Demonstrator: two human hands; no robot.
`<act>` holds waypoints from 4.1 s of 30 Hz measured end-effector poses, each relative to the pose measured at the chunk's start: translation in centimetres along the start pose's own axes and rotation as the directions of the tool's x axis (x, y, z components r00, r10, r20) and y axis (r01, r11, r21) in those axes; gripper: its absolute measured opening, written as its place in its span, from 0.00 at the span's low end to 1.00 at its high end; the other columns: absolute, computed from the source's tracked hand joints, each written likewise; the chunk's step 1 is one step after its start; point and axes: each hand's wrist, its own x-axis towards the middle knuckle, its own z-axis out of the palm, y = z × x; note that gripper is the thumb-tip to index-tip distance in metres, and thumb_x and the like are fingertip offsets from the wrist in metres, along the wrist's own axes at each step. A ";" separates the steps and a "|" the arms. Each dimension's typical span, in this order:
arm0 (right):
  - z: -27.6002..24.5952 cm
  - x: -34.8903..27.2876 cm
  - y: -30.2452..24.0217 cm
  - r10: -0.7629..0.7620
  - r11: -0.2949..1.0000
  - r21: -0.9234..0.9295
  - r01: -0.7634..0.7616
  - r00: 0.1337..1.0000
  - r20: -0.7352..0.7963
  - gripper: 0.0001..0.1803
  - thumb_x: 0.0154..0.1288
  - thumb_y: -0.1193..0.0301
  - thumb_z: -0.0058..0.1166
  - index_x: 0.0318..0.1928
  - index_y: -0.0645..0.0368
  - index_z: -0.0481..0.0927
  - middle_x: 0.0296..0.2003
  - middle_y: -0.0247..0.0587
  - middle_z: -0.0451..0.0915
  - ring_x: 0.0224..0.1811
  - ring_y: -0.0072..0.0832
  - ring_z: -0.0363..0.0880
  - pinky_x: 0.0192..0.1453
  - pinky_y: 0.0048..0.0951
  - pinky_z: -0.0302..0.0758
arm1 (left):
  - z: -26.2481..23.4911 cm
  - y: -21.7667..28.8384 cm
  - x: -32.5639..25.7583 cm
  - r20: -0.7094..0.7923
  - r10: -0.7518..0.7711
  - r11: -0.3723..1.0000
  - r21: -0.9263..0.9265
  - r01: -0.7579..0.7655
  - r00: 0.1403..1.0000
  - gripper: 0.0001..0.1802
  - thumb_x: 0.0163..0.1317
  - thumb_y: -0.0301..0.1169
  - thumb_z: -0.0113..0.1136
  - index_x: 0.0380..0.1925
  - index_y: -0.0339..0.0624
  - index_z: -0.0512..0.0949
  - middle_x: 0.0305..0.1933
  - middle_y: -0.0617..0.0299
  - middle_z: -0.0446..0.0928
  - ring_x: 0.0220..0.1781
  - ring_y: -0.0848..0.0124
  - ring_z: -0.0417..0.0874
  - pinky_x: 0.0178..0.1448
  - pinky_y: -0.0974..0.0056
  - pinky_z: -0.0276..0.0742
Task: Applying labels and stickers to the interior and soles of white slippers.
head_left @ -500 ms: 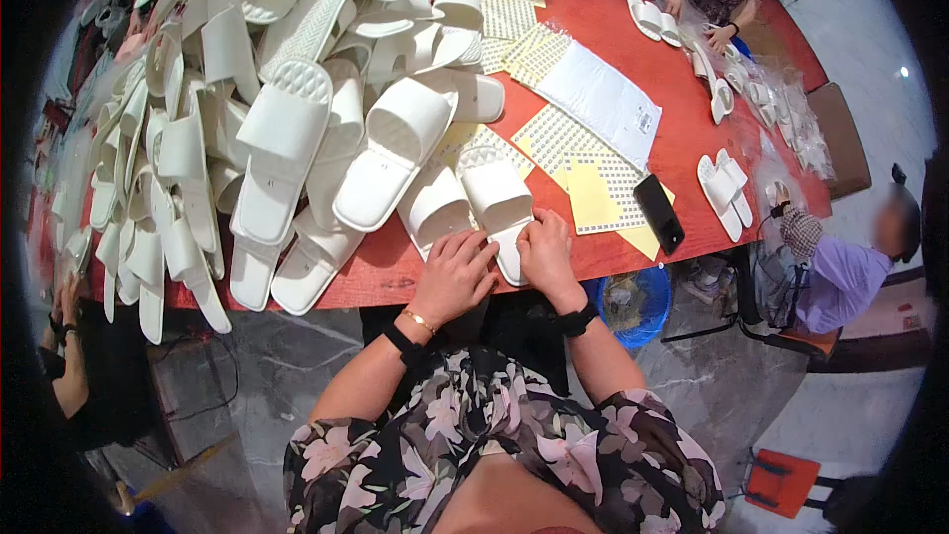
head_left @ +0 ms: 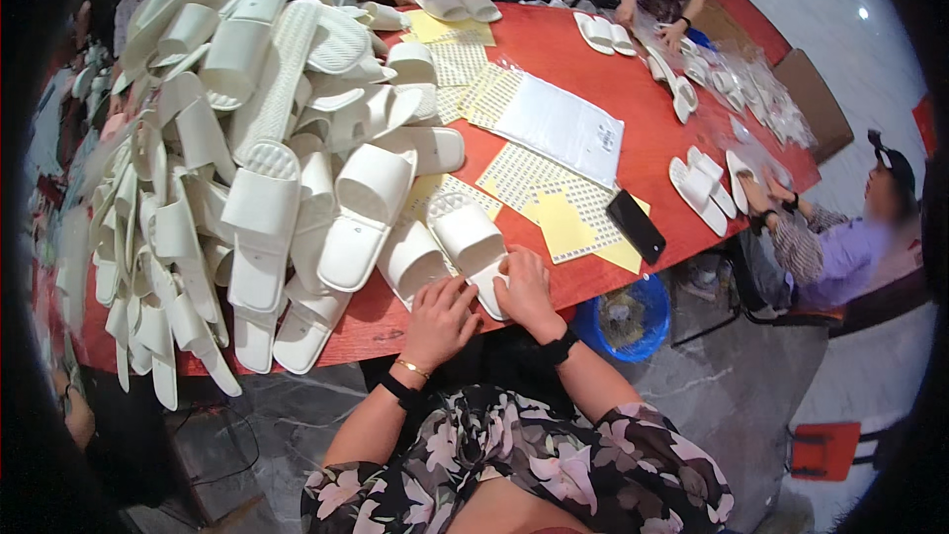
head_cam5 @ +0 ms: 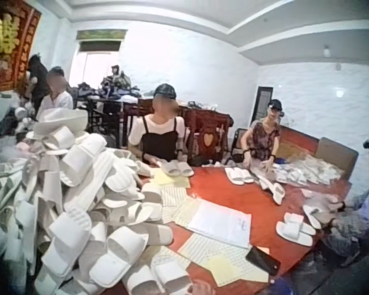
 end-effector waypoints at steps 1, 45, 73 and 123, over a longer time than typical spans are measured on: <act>0.0 0.0 0.3 0.033 0.999 0.001 -0.033 0.999 0.011 0.14 0.57 0.70 0.58 0.43 0.59 0.73 0.56 0.51 0.72 0.63 0.50 0.67 0.62 0.54 0.64 | 0.1 0.0 0.1 -0.003 0.012 1.000 -0.009 -0.012 1.000 0.25 0.57 0.39 0.64 0.56 0.47 0.77 0.60 0.55 0.73 0.63 0.56 0.72 0.67 0.50 0.64; 1.5 -1.0 0.2 0.030 0.999 0.037 -0.026 0.992 -0.119 0.14 0.61 0.69 0.51 0.45 0.62 0.72 0.55 0.54 0.73 0.64 0.49 0.66 0.66 0.52 0.59 | 1.1 -0.3 -0.9 -0.072 0.044 0.999 0.009 -0.043 0.996 0.26 0.60 0.42 0.61 0.57 0.45 0.73 0.58 0.55 0.73 0.65 0.57 0.70 0.68 0.52 0.64; 1.7 -1.1 0.2 -0.003 1.000 0.018 0.006 0.985 -0.171 0.14 0.59 0.70 0.52 0.44 0.62 0.72 0.53 0.53 0.74 0.62 0.50 0.68 0.65 0.52 0.61 | 1.3 -0.4 -1.1 -0.031 0.021 1.000 0.001 -0.021 0.999 0.24 0.63 0.43 0.60 0.57 0.47 0.75 0.61 0.54 0.73 0.66 0.56 0.70 0.69 0.51 0.63; 2.5 -1.1 0.8 -0.007 1.000 -0.009 0.005 0.985 -0.174 0.14 0.60 0.70 0.53 0.45 0.60 0.72 0.53 0.48 0.73 0.62 0.47 0.67 0.64 0.50 0.61 | -23.2 14.1 11.1 -0.897 0.392 -0.286 -0.329 -0.900 0.203 0.45 0.69 0.65 0.39 0.53 0.29 0.80 0.61 0.22 0.67 0.62 0.34 0.72 0.67 0.35 0.61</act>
